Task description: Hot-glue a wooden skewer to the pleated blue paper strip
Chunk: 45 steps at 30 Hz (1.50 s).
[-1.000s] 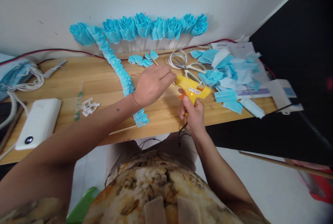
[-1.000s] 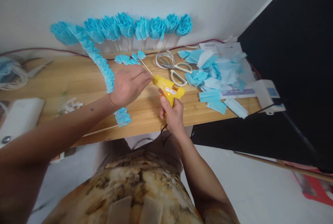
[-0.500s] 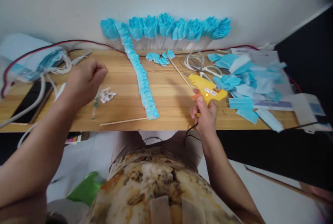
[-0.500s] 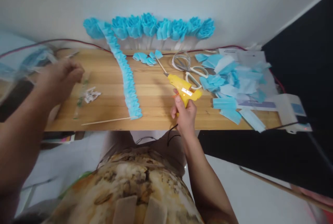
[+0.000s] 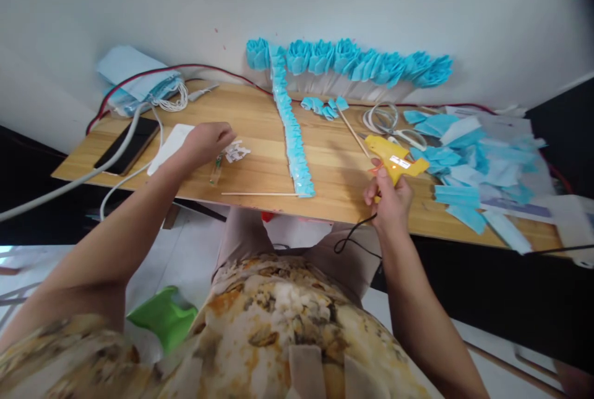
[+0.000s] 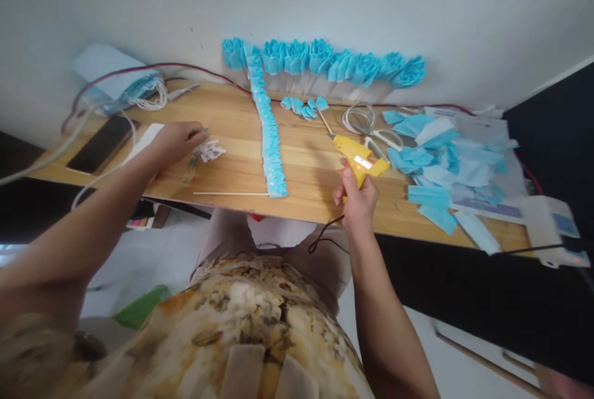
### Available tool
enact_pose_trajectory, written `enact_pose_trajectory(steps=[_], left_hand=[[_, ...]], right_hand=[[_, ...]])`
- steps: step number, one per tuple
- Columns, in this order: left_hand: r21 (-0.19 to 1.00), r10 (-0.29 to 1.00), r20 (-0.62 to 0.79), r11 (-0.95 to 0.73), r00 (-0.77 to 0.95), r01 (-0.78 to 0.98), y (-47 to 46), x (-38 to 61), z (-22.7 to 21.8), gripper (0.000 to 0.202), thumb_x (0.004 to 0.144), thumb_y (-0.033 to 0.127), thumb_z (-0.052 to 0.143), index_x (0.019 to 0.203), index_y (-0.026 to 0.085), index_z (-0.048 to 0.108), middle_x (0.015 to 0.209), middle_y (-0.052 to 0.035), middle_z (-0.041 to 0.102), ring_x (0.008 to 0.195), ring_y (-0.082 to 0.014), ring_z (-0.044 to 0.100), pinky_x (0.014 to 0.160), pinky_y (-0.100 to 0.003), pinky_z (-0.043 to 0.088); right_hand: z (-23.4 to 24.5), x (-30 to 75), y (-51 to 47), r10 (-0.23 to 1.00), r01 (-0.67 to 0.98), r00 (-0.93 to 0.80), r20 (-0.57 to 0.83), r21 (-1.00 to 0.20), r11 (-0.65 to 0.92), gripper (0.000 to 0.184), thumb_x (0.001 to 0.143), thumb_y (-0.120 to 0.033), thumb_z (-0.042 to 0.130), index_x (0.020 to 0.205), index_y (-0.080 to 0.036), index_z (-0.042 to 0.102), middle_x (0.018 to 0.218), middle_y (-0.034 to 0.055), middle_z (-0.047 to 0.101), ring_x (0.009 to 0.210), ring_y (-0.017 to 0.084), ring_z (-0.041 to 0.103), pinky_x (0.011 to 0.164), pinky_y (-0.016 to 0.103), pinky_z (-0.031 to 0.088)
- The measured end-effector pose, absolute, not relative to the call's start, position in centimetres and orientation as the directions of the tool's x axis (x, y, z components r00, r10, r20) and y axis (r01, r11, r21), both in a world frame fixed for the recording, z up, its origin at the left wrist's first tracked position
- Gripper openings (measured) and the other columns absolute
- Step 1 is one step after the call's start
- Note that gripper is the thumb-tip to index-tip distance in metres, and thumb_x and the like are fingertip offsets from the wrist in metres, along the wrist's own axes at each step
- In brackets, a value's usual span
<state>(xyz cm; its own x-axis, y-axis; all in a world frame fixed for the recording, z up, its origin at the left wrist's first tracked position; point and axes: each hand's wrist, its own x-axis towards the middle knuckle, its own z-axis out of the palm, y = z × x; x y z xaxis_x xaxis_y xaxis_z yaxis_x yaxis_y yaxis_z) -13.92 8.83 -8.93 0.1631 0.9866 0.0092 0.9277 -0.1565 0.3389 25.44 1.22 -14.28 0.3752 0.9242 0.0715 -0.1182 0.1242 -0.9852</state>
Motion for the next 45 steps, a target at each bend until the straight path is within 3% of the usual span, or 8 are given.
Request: enact_pose_trajectory(steps=[6,14,18,22,27,31,38,45], left_hand=[[0.421,0.990,-0.017,-0.121,0.141,0.899,8.8,-14.2,-8.1,0.013,0.078,0.030,0.061,0.085,0.020,0.066,0.077,-0.0025,0.062,0.071,-0.0188,0.050,0.070,-0.030,0.032],[0.459,0.988,-0.034,-0.121,0.153,0.880,9.3,-14.4,-8.1,0.029,0.090,0.037,0.048,0.089,0.019,0.071,0.106,-0.0089,0.075,0.100,-0.0269,0.064,0.091,-0.035,0.045],[0.437,0.982,-0.006,-0.168,0.190,0.883,9.6,-14.4,-8.1,0.036,0.094,0.047,0.047,0.078,0.020,0.065,0.085,-0.0029,0.070,0.083,-0.0210,0.057,0.084,-0.035,0.046],[0.402,0.932,0.215,-0.356,0.292,0.843,10.1,-14.4,-8.8,0.030,0.094,0.050,0.054,0.081,0.025,0.064,0.080,0.0019,0.065,0.077,-0.0177,0.050,0.081,-0.037,0.048],[0.407,0.704,0.536,-0.699,0.466,0.589,9.8,-9.0,-7.2,0.037,0.099,0.035,0.059,0.134,0.045,0.063,0.130,0.0065,0.072,0.115,-0.0244,0.065,0.104,-0.051,0.053],[0.373,0.546,0.616,-0.837,0.568,0.400,9.1,-0.2,-3.9,0.029,0.102,0.034,0.060,0.129,0.030,0.069,0.133,-0.0038,0.073,0.125,-0.0249,0.067,0.110,-0.048,0.052],[0.349,0.524,0.388,-0.845,0.758,0.405,10.6,9.5,-3.9,0.038,0.095,0.034,0.071,0.130,0.018,0.070,0.137,-0.0113,0.072,0.129,-0.0300,0.065,0.118,-0.051,0.042],[0.429,0.577,0.262,-0.788,0.774,0.442,11.1,10.7,-4.8,0.031,0.094,0.032,0.070,0.122,0.019,0.075,0.122,-0.0078,0.078,0.119,-0.0277,0.069,0.126,-0.056,0.028]], right_hand=[[-14.1,25.3,1.2,0.925,-0.128,0.373,0.066,-0.984,0.122,0.052,0.072,-0.057,0.086,0.102,-0.017,0.073,0.045,-0.0116,0.047,0.035,0.006,0.038,0.037,0.021,0.027],[-14.5,25.6,1.3,0.934,-0.148,0.352,0.063,-0.981,0.122,0.049,0.074,-0.056,0.085,0.101,-0.017,0.074,0.046,-0.0110,0.048,0.036,0.006,0.039,0.037,0.021,0.028],[-14.3,25.4,1.2,0.929,-0.158,0.368,0.035,-0.982,0.100,0.052,0.073,-0.057,0.084,0.103,-0.017,0.074,0.044,-0.0112,0.047,0.035,0.006,0.039,0.038,0.022,0.027],[-14.1,25.4,1.0,0.935,-0.184,0.356,-0.005,-0.981,0.065,0.056,0.073,-0.060,0.082,0.105,-0.016,0.072,0.044,-0.0119,0.046,0.035,0.006,0.038,0.039,0.022,0.027],[-13.2,25.5,0.8,0.952,-0.219,0.306,0.019,-0.971,0.090,0.051,0.081,-0.056,0.079,0.111,-0.015,0.072,0.046,-0.0112,0.049,0.037,0.006,0.040,0.041,0.022,0.029],[-12.4,25.4,0.8,0.970,-0.233,0.237,0.048,-0.967,0.104,0.044,0.083,-0.053,0.078,0.106,-0.016,0.072,0.046,-0.0107,0.049,0.036,0.006,0.040,0.041,0.021,0.030],[-13.4,25.3,1.0,0.965,-0.184,0.262,0.018,-0.981,0.068,0.046,0.075,-0.060,0.080,0.069,-0.021,0.057,0.041,-0.0084,0.049,0.033,0.006,0.041,0.037,0.021,0.031],[-14.3,25.2,1.0,0.955,-0.161,0.296,-0.032,-0.987,0.017,0.049,0.074,-0.063,0.079,0.070,-0.022,0.053,0.041,-0.0082,0.049,0.033,0.007,0.041,0.035,0.020,0.031]])
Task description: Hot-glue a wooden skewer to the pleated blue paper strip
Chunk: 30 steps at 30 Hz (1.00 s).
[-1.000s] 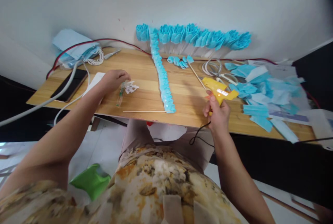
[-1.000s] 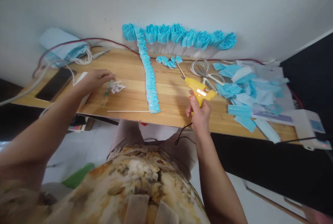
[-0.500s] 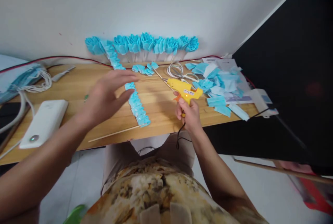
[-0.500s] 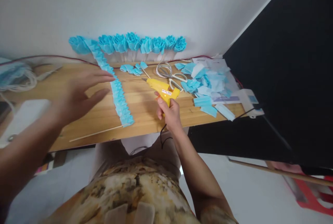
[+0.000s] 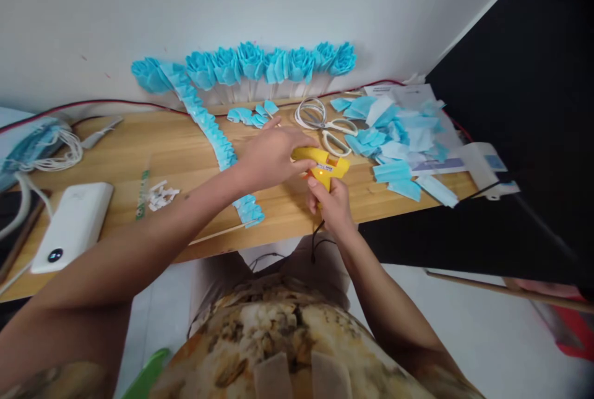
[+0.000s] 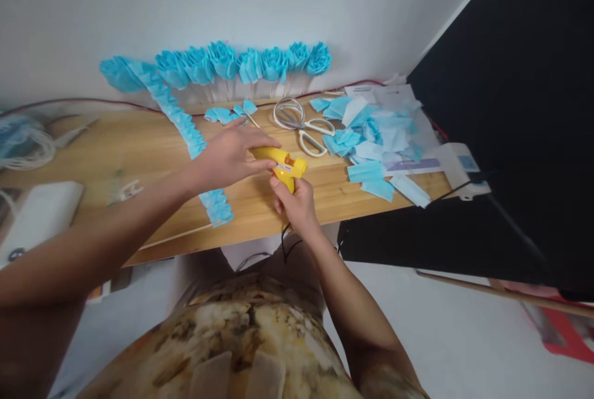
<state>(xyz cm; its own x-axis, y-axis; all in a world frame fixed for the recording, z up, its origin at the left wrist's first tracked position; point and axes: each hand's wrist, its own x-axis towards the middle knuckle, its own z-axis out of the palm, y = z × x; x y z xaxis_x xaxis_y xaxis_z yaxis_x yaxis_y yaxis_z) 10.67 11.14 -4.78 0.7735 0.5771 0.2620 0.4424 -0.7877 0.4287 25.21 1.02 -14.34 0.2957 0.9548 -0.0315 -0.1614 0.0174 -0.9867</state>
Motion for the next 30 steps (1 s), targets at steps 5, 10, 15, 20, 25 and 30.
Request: enact_pose_trajectory(steps=[5,10,15,20,25,30], left_hand=[[0.463,0.538,0.240,-0.795,0.808,0.392,11.9,11.0,-5.0,0.033,0.092,0.029,0.071,0.123,0.018,0.075,0.119,-0.0091,0.078,0.114,-0.0270,0.070,0.123,-0.055,0.033],[0.467,0.504,0.244,-0.810,0.829,0.355,12.4,11.0,-5.5,0.034,0.092,0.024,0.067,0.124,0.019,0.074,0.120,-0.0090,0.078,0.112,-0.0249,0.070,0.118,-0.050,0.040],[0.474,0.509,0.220,-0.801,0.832,0.365,12.8,10.6,-5.5,0.039,0.091,0.018,0.060,0.127,0.021,0.074,0.121,-0.0067,0.078,0.114,-0.0235,0.070,0.122,-0.051,0.037],[0.518,0.489,0.186,-0.786,0.852,0.338,13.8,10.1,-5.1,0.039,0.088,0.020,0.060,0.123,0.025,0.077,0.118,-0.0039,0.079,0.112,-0.0231,0.070,0.108,-0.041,0.051],[0.591,0.482,0.173,-0.748,0.859,0.301,14.3,10.2,-4.6,0.035,0.087,0.021,0.060,0.114,0.024,0.081,0.107,-0.0033,0.081,0.098,-0.0204,0.072,0.091,-0.033,0.055],[0.672,0.532,0.133,-0.668,0.836,0.318,14.2,10.5,-4.2,0.029,0.086,0.029,0.063,0.105,0.022,0.084,0.099,-0.0029,0.081,0.088,-0.0173,0.071,0.079,-0.028,0.053]], right_hand=[[-14.9,25.3,0.9,0.947,-0.159,0.318,-0.045,-0.987,0.006,0.046,0.077,-0.063,0.077,0.076,-0.022,0.057,0.042,-0.0090,0.048,0.033,0.007,0.041,0.035,0.020,0.031],[-15.0,25.4,0.9,0.950,-0.143,0.312,-0.034,-0.990,0.012,0.044,0.081,-0.063,0.075,0.082,-0.020,0.064,0.044,-0.0095,0.047,0.034,0.007,0.040,0.036,0.020,0.030],[-15.0,25.5,0.9,0.955,-0.137,0.295,-0.037,-0.991,0.004,0.044,0.083,-0.062,0.075,0.092,-0.019,0.070,0.046,-0.0092,0.048,0.036,0.007,0.041,0.037,0.021,0.031],[-14.6,25.4,0.8,0.950,-0.121,0.305,-0.067,-0.992,-0.032,0.047,0.079,-0.065,0.077,0.088,-0.020,0.068,0.045,-0.0089,0.048,0.036,0.008,0.041,0.036,0.022,0.031],[-14.3,25.3,0.8,0.948,-0.097,0.309,-0.075,-0.994,-0.047,0.047,0.078,-0.065,0.076,0.077,-0.020,0.063,0.043,-0.0079,0.048,0.035,0.007,0.040,0.036,0.022,0.030],[-14.4,25.3,0.7,0.946,-0.084,0.311,-0.095,-0.994,-0.072,0.046,0.079,-0.063,0.076,0.081,-0.018,0.066,0.043,-0.0079,0.049,0.035,0.008,0.041,0.036,0.021,0.031]])
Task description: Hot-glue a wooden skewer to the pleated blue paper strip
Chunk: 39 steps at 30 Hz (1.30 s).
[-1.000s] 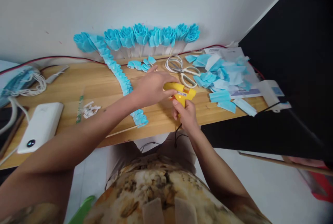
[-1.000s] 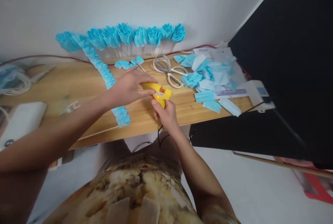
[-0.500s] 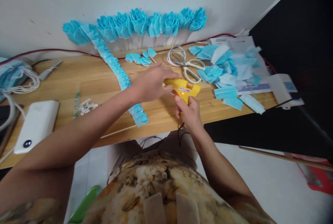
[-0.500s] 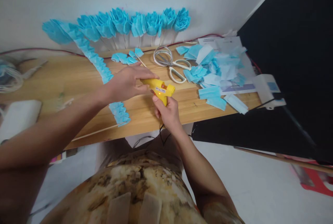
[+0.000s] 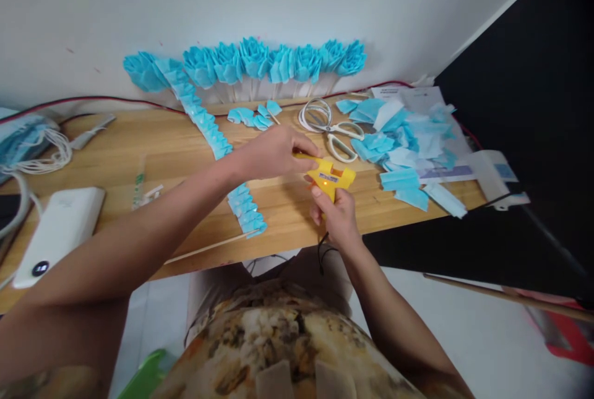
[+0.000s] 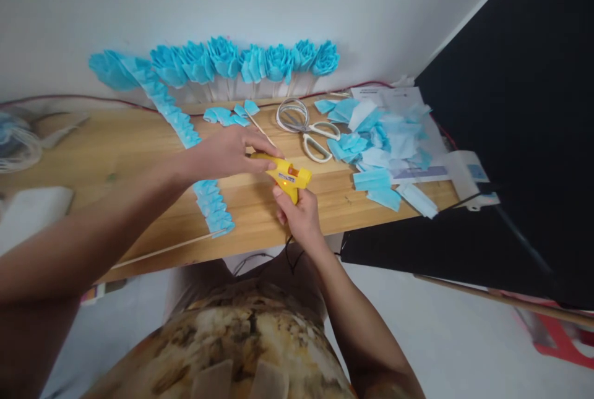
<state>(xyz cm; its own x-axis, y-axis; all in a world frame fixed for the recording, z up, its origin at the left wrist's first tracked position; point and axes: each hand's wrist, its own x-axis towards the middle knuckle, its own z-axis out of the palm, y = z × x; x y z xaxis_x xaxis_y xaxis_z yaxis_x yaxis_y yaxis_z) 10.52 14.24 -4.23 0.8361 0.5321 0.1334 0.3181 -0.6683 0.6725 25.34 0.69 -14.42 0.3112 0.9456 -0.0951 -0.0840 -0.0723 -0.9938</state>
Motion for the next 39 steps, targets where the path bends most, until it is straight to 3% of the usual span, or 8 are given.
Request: enact_pose_trajectory(steps=[8,13,20,31,39], left_hand=[[0.743,0.505,0.045,-0.594,0.862,0.309,15.2,9.9,-4.1,0.026,0.084,0.028,0.065,0.101,0.021,0.084,0.094,-0.0023,0.081,0.085,-0.0170,0.071,0.075,-0.026,0.053],[0.790,0.469,-0.021,-0.534,0.883,0.303,15.8,9.4,-4.3,0.032,0.085,0.024,0.059,0.107,0.023,0.083,0.110,-0.0020,0.081,0.097,-0.0181,0.074,0.081,-0.025,0.056],[0.809,0.426,-0.077,-0.502,0.901,0.307,16.2,9.1,-3.9,0.035,0.085,0.024,0.057,0.109,0.023,0.082,0.111,-0.0018,0.081,0.097,-0.0178,0.074,0.084,-0.026,0.056],[0.820,0.354,-0.052,-0.519,0.934,0.243,17.0,9.2,-3.8,0.027,0.088,0.032,0.064,0.107,0.026,0.083,0.114,-0.0010,0.081,0.106,-0.0197,0.075,0.088,-0.027,0.058],[0.754,0.387,-0.041,-0.593,0.921,0.282,16.6,10.3,-3.5,0.024,0.083,0.033,0.068,0.100,0.023,0.081,0.087,-0.0009,0.079,0.081,-0.0169,0.072,0.074,-0.027,0.054]], right_hand=[[-14.3,25.3,0.6,0.948,-0.062,0.301,-0.098,-0.995,-0.083,0.044,0.078,-0.061,0.076,0.082,-0.018,0.067,0.044,-0.0073,0.050,0.036,0.007,0.040,0.036,0.021,0.031],[-14.1,25.4,0.5,0.953,-0.043,0.282,-0.112,-0.994,-0.105,0.043,0.078,-0.059,0.076,0.071,-0.019,0.062,0.041,-0.0064,0.048,0.034,0.007,0.039,0.037,0.021,0.029],[-14.4,25.4,0.6,0.955,-0.041,0.276,-0.108,-0.994,-0.101,0.044,0.077,-0.060,0.076,0.068,-0.019,0.061,0.040,-0.0053,0.049,0.034,0.008,0.040,0.037,0.022,0.029],[-14.2,25.3,0.6,0.957,-0.030,0.268,-0.107,-0.994,-0.103,0.042,0.078,-0.058,0.074,0.067,-0.021,0.056,0.042,-0.0070,0.046,0.034,0.007,0.037,0.036,0.022,0.028],[-14.4,25.4,0.6,0.957,-0.035,0.276,-0.088,-0.996,-0.082,0.043,0.079,-0.060,0.075,0.071,-0.020,0.060,0.040,-0.0071,0.047,0.033,0.008,0.039,0.036,0.022,0.029]])
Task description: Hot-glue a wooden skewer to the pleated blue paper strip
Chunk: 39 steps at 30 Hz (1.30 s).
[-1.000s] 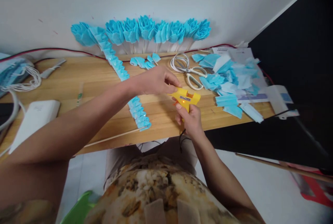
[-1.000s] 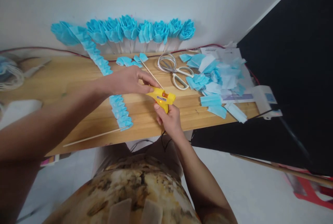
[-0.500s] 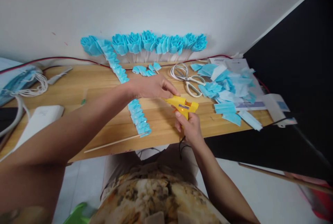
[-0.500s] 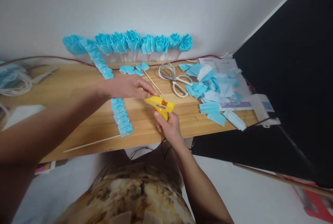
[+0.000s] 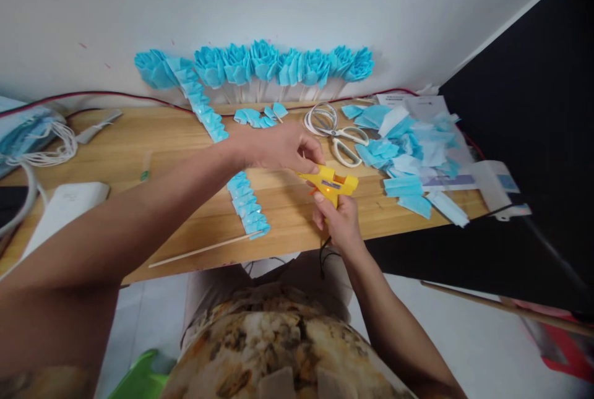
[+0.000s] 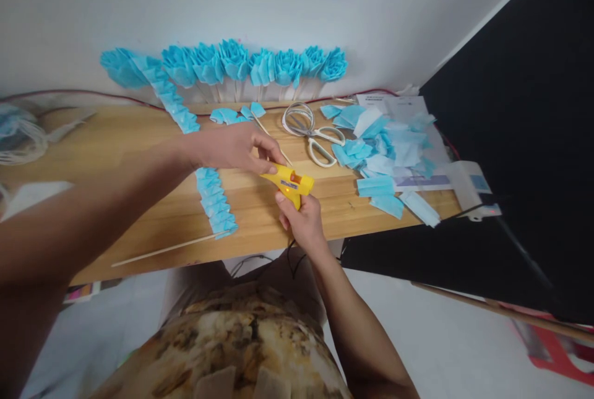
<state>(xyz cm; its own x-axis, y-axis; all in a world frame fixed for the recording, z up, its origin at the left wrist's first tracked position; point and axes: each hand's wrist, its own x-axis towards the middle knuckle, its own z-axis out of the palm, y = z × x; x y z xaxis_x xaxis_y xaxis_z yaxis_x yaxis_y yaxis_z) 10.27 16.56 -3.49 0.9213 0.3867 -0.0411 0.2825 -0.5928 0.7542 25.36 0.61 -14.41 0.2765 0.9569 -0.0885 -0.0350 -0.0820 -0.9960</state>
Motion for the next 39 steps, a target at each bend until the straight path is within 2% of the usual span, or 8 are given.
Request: enact_pose_trajectory(steps=[6,14,22,28,33,39], left_hand=[[0.690,0.435,0.038,-0.663,0.900,0.291,15.9,11.3,-3.7,0.017,0.076,0.024,0.066,0.088,0.022,0.079,0.086,0.0003,0.078,0.081,-0.0175,0.069,0.081,-0.031,0.053],[0.760,0.377,-0.019,-0.597,0.926,0.258,17.0,10.0,-3.6,0.025,0.078,0.026,0.068,0.098,0.027,0.083,0.093,0.0011,0.080,0.083,-0.0179,0.071,0.079,-0.030,0.053],[0.795,0.298,-0.084,-0.555,0.951,0.245,17.6,10.1,-3.9,0.033,0.081,0.031,0.066,0.110,0.023,0.080,0.101,-0.0001,0.078,0.087,-0.0149,0.068,0.080,-0.026,0.050],[0.698,0.366,-0.018,-0.661,0.930,0.274,16.5,11.2,-3.6,0.021,0.076,0.024,0.067,0.096,0.019,0.074,0.094,0.0005,0.074,0.083,-0.0129,0.064,0.076,-0.024,0.045],[0.646,0.348,0.003,-0.716,0.937,0.264,16.3,11.5,-3.3,0.020,0.075,0.029,0.074,0.090,0.017,0.070,0.085,0.0004,0.071,0.077,-0.0133,0.061,0.070,-0.025,0.039],[0.561,0.379,0.041,-0.774,0.924,0.293,15.6,12.0,-3.6,0.021,0.075,0.031,0.074,0.088,0.018,0.065,0.086,-0.0007,0.069,0.076,-0.0149,0.059,0.069,-0.028,0.037]], right_hand=[[-14.6,25.4,0.6,0.951,-0.045,0.307,-0.048,-0.998,-0.035,0.044,0.080,-0.061,0.076,0.077,-0.019,0.065,0.041,-0.0073,0.048,0.033,0.008,0.040,0.036,0.022,0.029],[-14.5,25.4,0.6,0.954,-0.074,0.291,-0.078,-0.996,-0.059,0.040,0.080,-0.057,0.078,0.078,-0.018,0.065,0.041,-0.0081,0.047,0.033,0.007,0.038,0.036,0.021,0.028],[-14.5,25.5,0.5,0.957,-0.069,0.276,-0.085,-0.995,-0.068,0.044,0.080,-0.059,0.077,0.074,-0.018,0.063,0.039,-0.0075,0.047,0.032,0.007,0.040,0.036,0.021,0.029],[-14.9,25.5,0.7,0.954,-0.075,0.292,-0.061,-0.996,-0.041,0.045,0.080,-0.061,0.077,0.075,-0.019,0.063,0.040,-0.0077,0.049,0.032,0.007,0.041,0.035,0.021,0.030],[-14.9,25.5,0.7,0.953,-0.062,0.298,-0.052,-0.997,-0.035,0.048,0.080,-0.063,0.077,0.069,-0.020,0.058,0.041,-0.0069,0.049,0.032,0.007,0.041,0.035,0.021,0.031],[-14.8,25.4,0.7,0.948,-0.072,0.314,-0.048,-0.997,-0.027,0.049,0.079,-0.065,0.077,0.070,-0.021,0.057,0.041,-0.0071,0.049,0.032,0.007,0.041,0.034,0.021,0.030]])
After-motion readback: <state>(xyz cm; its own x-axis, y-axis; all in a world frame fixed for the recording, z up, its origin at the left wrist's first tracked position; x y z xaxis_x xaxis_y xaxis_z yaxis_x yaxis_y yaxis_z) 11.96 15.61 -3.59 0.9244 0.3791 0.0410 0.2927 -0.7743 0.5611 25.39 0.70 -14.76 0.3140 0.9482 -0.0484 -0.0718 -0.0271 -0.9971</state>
